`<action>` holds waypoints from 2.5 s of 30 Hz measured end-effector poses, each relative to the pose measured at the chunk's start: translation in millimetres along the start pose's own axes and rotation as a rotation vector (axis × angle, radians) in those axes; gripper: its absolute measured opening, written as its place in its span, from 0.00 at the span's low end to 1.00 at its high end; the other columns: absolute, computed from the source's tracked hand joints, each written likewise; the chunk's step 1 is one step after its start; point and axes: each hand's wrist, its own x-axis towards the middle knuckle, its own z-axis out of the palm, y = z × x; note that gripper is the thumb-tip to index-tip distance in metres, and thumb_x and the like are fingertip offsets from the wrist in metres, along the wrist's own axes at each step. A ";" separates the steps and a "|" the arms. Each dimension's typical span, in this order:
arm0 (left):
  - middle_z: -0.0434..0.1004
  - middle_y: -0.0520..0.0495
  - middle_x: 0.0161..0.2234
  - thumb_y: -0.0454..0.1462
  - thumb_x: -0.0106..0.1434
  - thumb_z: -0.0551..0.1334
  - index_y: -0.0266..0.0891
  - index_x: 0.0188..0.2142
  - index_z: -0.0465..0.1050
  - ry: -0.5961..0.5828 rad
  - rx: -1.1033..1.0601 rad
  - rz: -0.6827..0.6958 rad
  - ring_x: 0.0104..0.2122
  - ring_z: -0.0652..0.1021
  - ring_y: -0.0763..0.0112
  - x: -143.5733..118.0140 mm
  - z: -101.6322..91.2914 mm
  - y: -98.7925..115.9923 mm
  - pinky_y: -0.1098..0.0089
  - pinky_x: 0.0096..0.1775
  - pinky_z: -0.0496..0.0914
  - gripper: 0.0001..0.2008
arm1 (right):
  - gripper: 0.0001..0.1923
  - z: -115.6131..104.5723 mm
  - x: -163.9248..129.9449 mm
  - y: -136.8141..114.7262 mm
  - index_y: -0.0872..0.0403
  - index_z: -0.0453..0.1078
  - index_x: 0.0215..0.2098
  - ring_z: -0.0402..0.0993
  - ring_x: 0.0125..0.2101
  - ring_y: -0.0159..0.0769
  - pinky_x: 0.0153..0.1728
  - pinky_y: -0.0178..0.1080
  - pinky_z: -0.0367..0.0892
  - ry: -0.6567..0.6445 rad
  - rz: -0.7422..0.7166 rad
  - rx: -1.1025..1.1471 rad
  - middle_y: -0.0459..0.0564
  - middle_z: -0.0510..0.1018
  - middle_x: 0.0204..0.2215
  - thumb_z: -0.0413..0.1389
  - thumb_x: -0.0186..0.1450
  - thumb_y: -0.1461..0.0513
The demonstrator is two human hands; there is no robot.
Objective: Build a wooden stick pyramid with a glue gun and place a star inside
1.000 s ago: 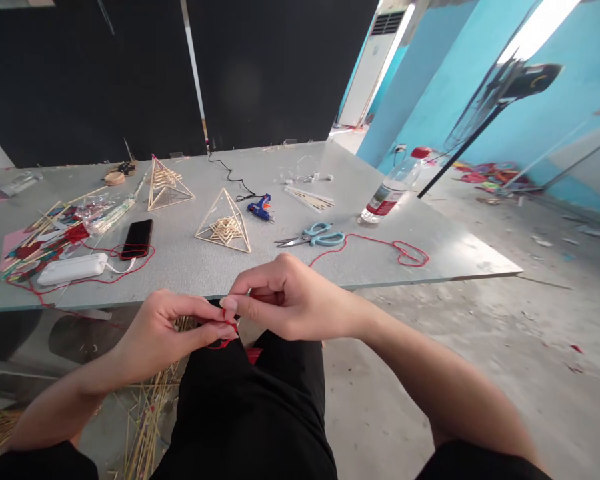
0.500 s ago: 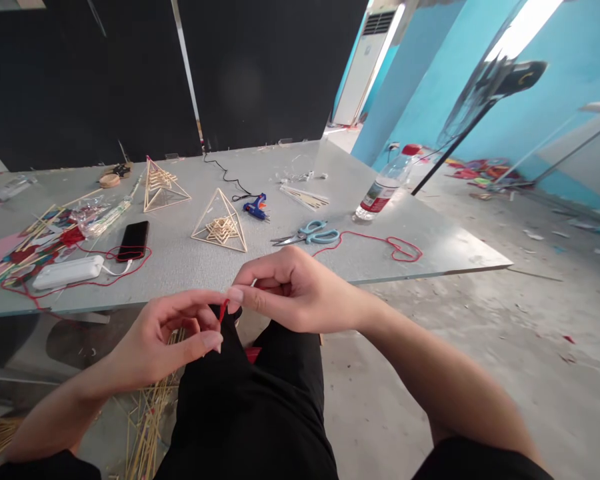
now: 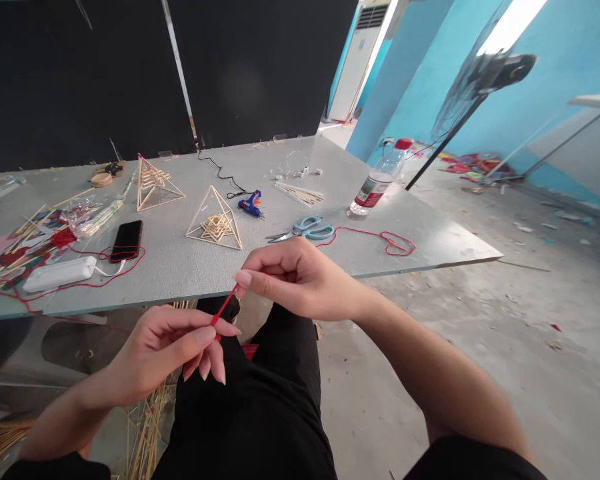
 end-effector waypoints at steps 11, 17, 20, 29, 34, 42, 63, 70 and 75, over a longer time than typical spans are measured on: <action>0.85 0.43 0.29 0.43 0.76 0.60 0.36 0.52 0.83 0.034 0.017 0.064 0.24 0.72 0.79 1.8 6.4 0.9 0.78 0.27 0.66 0.17 | 0.09 38.8 -28.4 -3.2 0.46 0.77 0.44 0.74 0.50 0.50 0.52 0.55 0.72 0.612 -0.444 -0.796 0.56 0.77 0.47 0.64 0.67 0.65; 0.83 0.47 0.28 0.44 0.78 0.56 0.35 0.49 0.82 0.031 0.074 0.060 0.24 0.73 0.79 2.8 7.5 0.2 0.77 0.27 0.67 0.18 | 0.14 52.9 -42.5 2.7 0.53 0.75 0.54 0.75 0.51 0.41 0.52 0.45 0.74 0.265 -0.239 -0.423 0.58 0.76 0.53 0.61 0.71 0.64; 0.80 0.49 0.25 0.46 0.78 0.56 0.35 0.46 0.81 0.062 0.134 0.072 0.24 0.74 0.79 1.0 7.3 -0.8 0.77 0.27 0.67 0.19 | 0.11 56.0 -41.8 4.7 0.53 0.75 0.53 0.75 0.38 0.31 0.39 0.34 0.73 0.161 -0.085 -0.109 0.51 0.79 0.40 0.59 0.73 0.60; 0.77 0.52 0.22 0.46 0.78 0.55 0.36 0.37 0.77 0.075 0.204 0.085 0.22 0.72 0.81 -3.3 10.0 1.9 0.79 0.27 0.66 0.20 | 0.13 62.4 -43.5 0.8 0.58 0.73 0.42 0.47 0.20 0.22 0.17 0.28 0.42 0.145 0.159 0.351 0.38 0.61 0.21 0.60 0.72 0.55; 0.74 0.52 0.20 0.48 0.78 0.55 0.35 0.35 0.76 0.053 0.129 0.044 0.20 0.71 0.79 -4.0 11.3 3.9 0.78 0.27 0.66 0.21 | 0.09 64.2 -48.6 -1.3 0.57 0.74 0.40 0.45 0.18 0.21 0.16 0.29 0.41 0.198 0.130 0.228 0.36 0.56 0.18 0.63 0.69 0.58; 0.77 0.50 0.25 0.42 0.78 0.54 0.36 0.42 0.80 0.085 0.377 0.142 0.24 0.74 0.77 -8.2 7.7 1.0 0.75 0.29 0.68 0.18 | 0.07 71.9 -48.5 1.5 0.57 0.75 0.40 0.43 0.15 0.21 0.14 0.31 0.39 0.321 -0.078 -0.079 0.35 0.56 0.16 0.57 0.73 0.62; 0.77 0.55 0.16 0.32 0.68 0.64 0.35 0.34 0.84 0.275 0.529 0.284 0.14 0.69 0.81 -3.1 10.3 8.6 0.81 0.17 0.62 0.09 | 0.16 74.3 -48.4 8.4 0.53 0.70 0.54 0.75 0.34 0.31 0.34 0.34 0.74 0.539 -0.291 -0.576 0.50 0.76 0.40 0.63 0.69 0.65; 0.76 0.55 0.18 0.29 0.66 0.66 0.34 0.34 0.83 0.435 0.711 0.589 0.16 0.69 0.83 4.5 16.4 -11.0 0.80 0.20 0.63 0.05 | 0.12 96.4 -58.7 24.5 0.51 0.78 0.45 0.71 0.54 0.46 0.54 0.53 0.71 0.683 -0.292 -0.585 0.57 0.72 0.55 0.65 0.65 0.70; 0.75 0.54 0.20 0.27 0.66 0.68 0.31 0.40 0.81 0.475 0.933 0.801 0.19 0.69 0.81 6.6 18.9 -27.8 0.75 0.24 0.65 0.04 | 0.15 116.0 -59.6 37.6 0.48 0.80 0.47 0.72 0.55 0.46 0.52 0.53 0.72 0.820 -0.266 -0.408 0.55 0.73 0.58 0.63 0.66 0.72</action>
